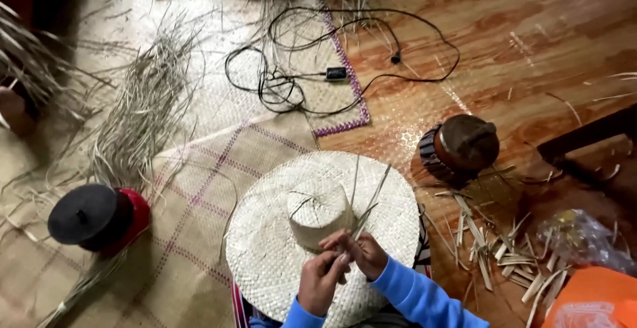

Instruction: A person is weaving a straw hat by hand, interlacing straw strands to form the brim and crown.

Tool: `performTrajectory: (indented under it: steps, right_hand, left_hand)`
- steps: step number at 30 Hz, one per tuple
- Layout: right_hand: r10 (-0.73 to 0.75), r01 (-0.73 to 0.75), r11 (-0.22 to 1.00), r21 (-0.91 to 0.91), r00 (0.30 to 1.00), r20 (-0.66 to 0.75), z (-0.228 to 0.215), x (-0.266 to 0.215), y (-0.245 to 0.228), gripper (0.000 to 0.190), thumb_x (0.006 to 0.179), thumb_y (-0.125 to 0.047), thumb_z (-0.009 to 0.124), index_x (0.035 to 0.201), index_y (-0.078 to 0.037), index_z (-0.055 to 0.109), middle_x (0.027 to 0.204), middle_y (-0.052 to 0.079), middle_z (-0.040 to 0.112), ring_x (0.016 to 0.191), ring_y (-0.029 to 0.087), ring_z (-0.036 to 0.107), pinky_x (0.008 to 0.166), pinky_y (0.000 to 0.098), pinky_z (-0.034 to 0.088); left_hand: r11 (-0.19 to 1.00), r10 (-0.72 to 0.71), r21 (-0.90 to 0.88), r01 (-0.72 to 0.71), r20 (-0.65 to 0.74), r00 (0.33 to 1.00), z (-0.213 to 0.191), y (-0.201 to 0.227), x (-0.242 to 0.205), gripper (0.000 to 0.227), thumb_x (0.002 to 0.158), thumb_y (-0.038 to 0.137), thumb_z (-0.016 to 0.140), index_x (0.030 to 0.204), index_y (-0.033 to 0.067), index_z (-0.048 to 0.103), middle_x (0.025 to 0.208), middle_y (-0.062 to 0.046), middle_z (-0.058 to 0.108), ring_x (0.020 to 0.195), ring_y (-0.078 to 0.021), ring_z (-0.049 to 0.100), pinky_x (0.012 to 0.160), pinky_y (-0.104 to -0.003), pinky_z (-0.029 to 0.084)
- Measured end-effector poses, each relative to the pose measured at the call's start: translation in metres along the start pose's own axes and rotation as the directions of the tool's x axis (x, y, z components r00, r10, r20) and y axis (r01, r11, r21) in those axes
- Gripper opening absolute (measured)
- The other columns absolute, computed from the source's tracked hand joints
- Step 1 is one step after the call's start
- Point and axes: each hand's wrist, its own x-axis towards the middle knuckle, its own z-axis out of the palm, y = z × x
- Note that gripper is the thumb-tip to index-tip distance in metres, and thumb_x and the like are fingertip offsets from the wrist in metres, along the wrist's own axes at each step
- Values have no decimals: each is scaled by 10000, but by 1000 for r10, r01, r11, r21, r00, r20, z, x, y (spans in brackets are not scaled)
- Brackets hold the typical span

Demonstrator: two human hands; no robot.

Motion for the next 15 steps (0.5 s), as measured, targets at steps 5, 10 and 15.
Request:
performTrajectory:
  steps: [5, 10, 15]
  right_hand:
    - [-56, 30, 977, -213, 992, -115, -14, 13, -14, 588, 1050, -441, 449, 875, -9, 806, 863, 141, 829, 716, 226, 769, 724, 330, 637]
    - [-156, 106, 948, -301, 977, -147, -60, 25, 0, 594, 1046, -469, 418, 853, -71, 814, 825, 137, 820, 679, 216, 721, 764, 362, 616]
    - [-182, 90, 951, -297, 937, -299, -90, 29, -30, 609, 1041, -372, 398, 820, 35, 795, 810, 152, 819, 723, 234, 735, 815, 354, 589]
  left_hand:
    - [999, 9, -48, -6, 61, 998, -4, 20, -13, 221, 931, 81, 712, 930, -96, 843, 712, -121, 723, 586, -168, 629, 530, -265, 533]
    - [999, -31, 18, 28, 135, 990, -21, 21, -22, 209, 929, 96, 737, 913, -83, 843, 669, -136, 729, 555, -184, 657, 508, -286, 557]
    - [998, -42, -39, 48, 158, 987, -33, 24, -21, 167, 905, -4, 743, 849, -112, 858, 600, -159, 741, 518, -190, 637, 517, -288, 498]
